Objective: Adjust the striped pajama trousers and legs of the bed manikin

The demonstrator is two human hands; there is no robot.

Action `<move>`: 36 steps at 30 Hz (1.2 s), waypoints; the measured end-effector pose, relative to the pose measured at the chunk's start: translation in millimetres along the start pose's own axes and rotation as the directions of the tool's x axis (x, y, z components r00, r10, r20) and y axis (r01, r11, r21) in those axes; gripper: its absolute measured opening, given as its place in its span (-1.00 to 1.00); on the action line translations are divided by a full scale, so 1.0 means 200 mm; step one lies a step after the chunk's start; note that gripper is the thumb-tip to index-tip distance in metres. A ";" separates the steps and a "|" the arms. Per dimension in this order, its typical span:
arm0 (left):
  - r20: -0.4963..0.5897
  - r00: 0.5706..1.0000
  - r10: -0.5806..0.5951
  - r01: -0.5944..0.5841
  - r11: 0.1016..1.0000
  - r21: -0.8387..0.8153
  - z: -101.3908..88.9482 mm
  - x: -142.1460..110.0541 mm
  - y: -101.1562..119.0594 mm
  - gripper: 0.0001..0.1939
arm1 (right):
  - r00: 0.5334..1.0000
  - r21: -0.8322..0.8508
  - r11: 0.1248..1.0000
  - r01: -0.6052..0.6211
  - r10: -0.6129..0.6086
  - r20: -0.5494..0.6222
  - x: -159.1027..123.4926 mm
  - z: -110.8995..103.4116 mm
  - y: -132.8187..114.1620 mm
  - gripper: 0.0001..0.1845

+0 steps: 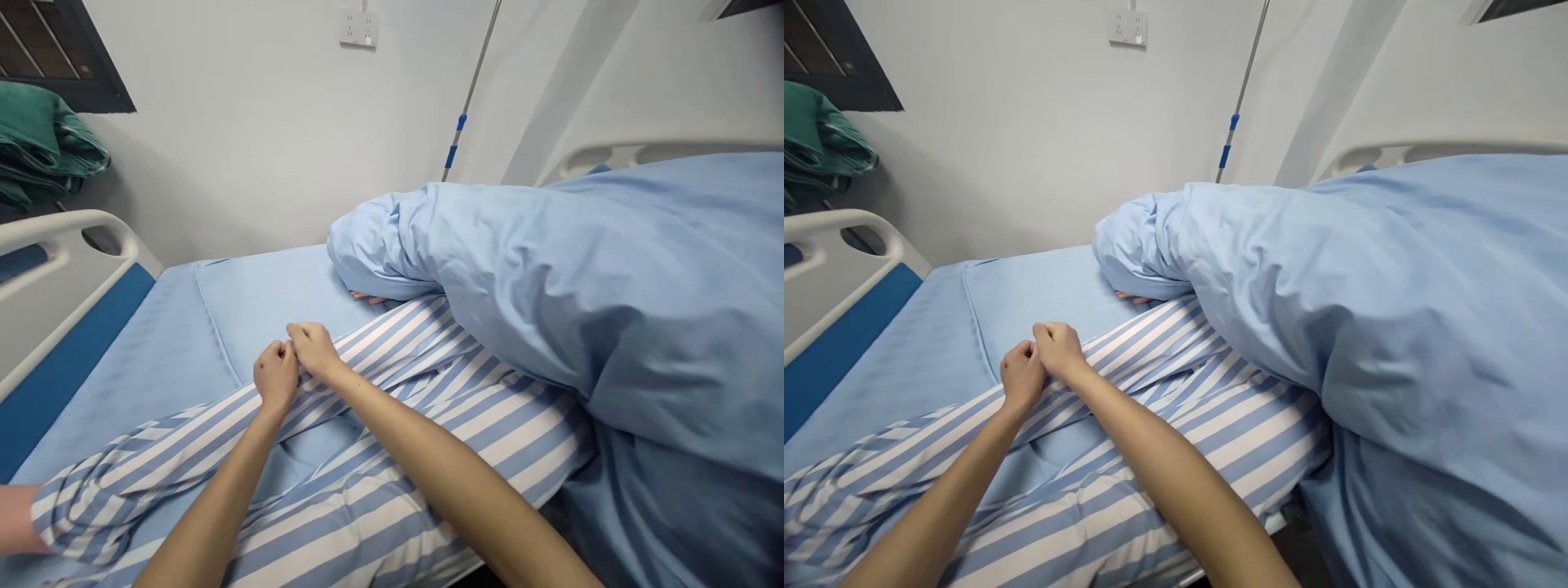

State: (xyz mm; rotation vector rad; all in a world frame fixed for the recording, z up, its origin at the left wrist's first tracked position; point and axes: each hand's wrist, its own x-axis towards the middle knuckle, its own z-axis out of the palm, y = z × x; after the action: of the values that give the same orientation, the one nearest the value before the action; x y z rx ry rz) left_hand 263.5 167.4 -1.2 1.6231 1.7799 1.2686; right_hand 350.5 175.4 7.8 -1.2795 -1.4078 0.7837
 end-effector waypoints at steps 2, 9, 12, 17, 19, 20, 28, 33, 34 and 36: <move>0.023 0.999 0.042 -0.043 0.998 0.037 0.06 -0.01 0.04 -0.68 | 1.000 0.003 1.000 0.028 -0.028 -0.014 0.01 -0.08 0.01 -0.57; 0.035 0.998 0.049 -0.048 0.998 -0.029 0.27 -0.09 0.15 -0.67 | 0.998 -0.094 0.994 0.055 -0.059 -0.037 0.05 -0.35 0.03 -0.55; -0.002 0.997 0.082 -0.080 0.974 -0.212 0.34 -0.09 0.21 -0.68 | 0.998 -0.135 0.989 0.063 -0.066 -0.021 0.06 -0.45 0.06 -0.56; 0.034 0.996 0.087 -0.079 0.978 -0.191 0.46 -0.09 0.35 -0.67 | 0.980 -0.071 0.995 0.065 -0.077 -0.182 0.07 -0.58 0.14 -0.57; 0.051 0.990 0.130 -0.113 0.960 -0.258 0.51 -0.09 0.42 -0.68 | 0.980 -0.102 0.995 0.022 -0.041 -0.194 0.08 -0.62 0.15 -0.58; 0.050 0.988 0.145 -0.122 0.941 -0.317 0.53 -0.09 0.46 -0.69 | 0.979 -0.114 0.993 -0.029 0.005 -0.204 0.09 -0.65 0.15 -0.58; 0.168 0.970 0.176 -0.150 0.976 -0.155 0.75 -0.14 0.53 -0.70 | 0.865 -0.338 0.940 0.037 -0.199 -0.460 0.10 -0.84 0.15 -0.63; 0.226 0.960 0.167 -0.126 0.975 -0.185 0.75 -0.12 0.51 -0.70 | 0.943 -0.318 0.945 -0.070 -0.041 -0.330 0.14 -0.85 0.27 -0.61; 0.238 0.957 0.164 -0.120 0.975 -0.188 0.70 -0.11 0.50 -0.69 | 0.948 -0.336 0.939 -0.071 -0.042 -0.317 0.14 -0.85 0.28 -0.61; 0.198 0.971 0.137 -0.106 0.982 -0.157 0.55 -0.08 0.43 -0.68 | 0.947 -0.361 0.930 -0.059 -0.061 -0.314 0.14 -0.83 0.29 -0.61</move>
State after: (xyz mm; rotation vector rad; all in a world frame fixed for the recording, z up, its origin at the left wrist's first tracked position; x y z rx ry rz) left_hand 402.8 180.9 10.5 1.7335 1.4491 1.2015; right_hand 528.8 187.6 2.9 -1.6112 -1.3216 0.2916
